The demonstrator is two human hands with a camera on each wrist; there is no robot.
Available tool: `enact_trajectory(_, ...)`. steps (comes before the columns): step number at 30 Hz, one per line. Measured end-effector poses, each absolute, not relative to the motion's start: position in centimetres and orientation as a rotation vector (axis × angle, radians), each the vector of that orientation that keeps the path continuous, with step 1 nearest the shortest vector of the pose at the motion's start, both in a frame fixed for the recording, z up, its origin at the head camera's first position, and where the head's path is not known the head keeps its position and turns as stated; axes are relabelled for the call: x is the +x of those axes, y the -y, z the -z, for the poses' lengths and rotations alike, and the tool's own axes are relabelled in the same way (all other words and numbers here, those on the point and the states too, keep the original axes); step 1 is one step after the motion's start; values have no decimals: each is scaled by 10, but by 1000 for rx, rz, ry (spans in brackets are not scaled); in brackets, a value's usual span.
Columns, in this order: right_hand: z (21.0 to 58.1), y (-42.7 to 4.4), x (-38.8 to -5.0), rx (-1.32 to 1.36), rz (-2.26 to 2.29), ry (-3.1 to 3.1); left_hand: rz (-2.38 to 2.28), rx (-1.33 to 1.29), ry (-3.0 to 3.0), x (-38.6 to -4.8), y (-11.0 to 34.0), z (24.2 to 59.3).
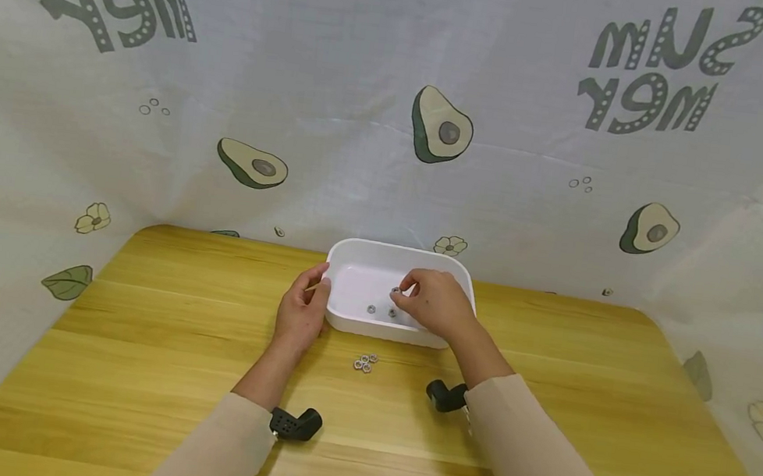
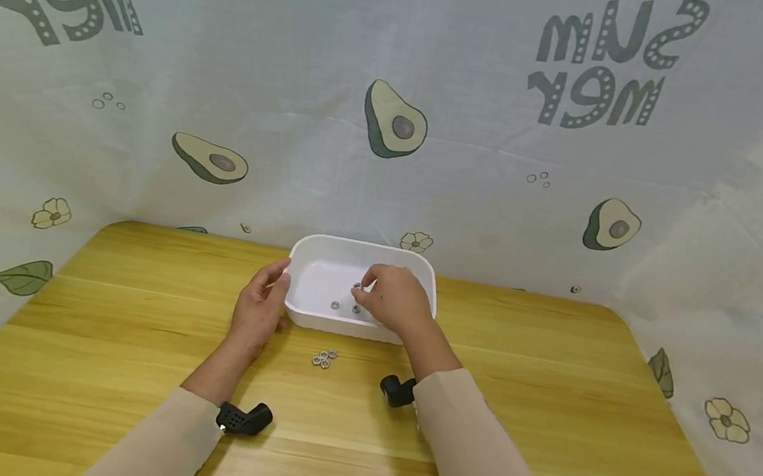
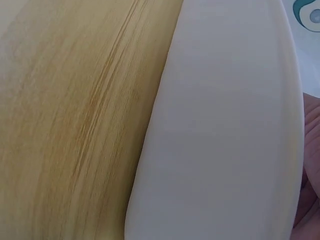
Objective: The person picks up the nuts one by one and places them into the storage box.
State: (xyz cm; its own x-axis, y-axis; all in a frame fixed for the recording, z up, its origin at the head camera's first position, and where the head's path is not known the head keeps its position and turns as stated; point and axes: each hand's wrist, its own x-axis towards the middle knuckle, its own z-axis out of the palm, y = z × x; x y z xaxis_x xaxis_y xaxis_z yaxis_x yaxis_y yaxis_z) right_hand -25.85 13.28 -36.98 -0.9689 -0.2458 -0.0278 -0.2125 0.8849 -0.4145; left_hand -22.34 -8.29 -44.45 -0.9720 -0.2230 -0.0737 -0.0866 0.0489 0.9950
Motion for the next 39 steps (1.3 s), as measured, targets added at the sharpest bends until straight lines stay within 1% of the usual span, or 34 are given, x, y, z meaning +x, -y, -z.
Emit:
enact_trajectory(7,372,-133,-267,-357,613,-2982,2075,328,2203,-224,83,445)
enact_trajectory(17,373,-132,-272,-262,633,-2942,2082,327,2194,-223,82,445)
enact_trajectory(24,373,-131,-272,-279,643,-2942,2066,331,2194,-224,82,446)
enact_trajectory(31,368,-130,-266,-298,694,-2960,2064,316,2202,-223,82,445)
enact_trajectory(39,364,-126,-250,-298,796,-2937,2059,315,2210,-222,82,445)
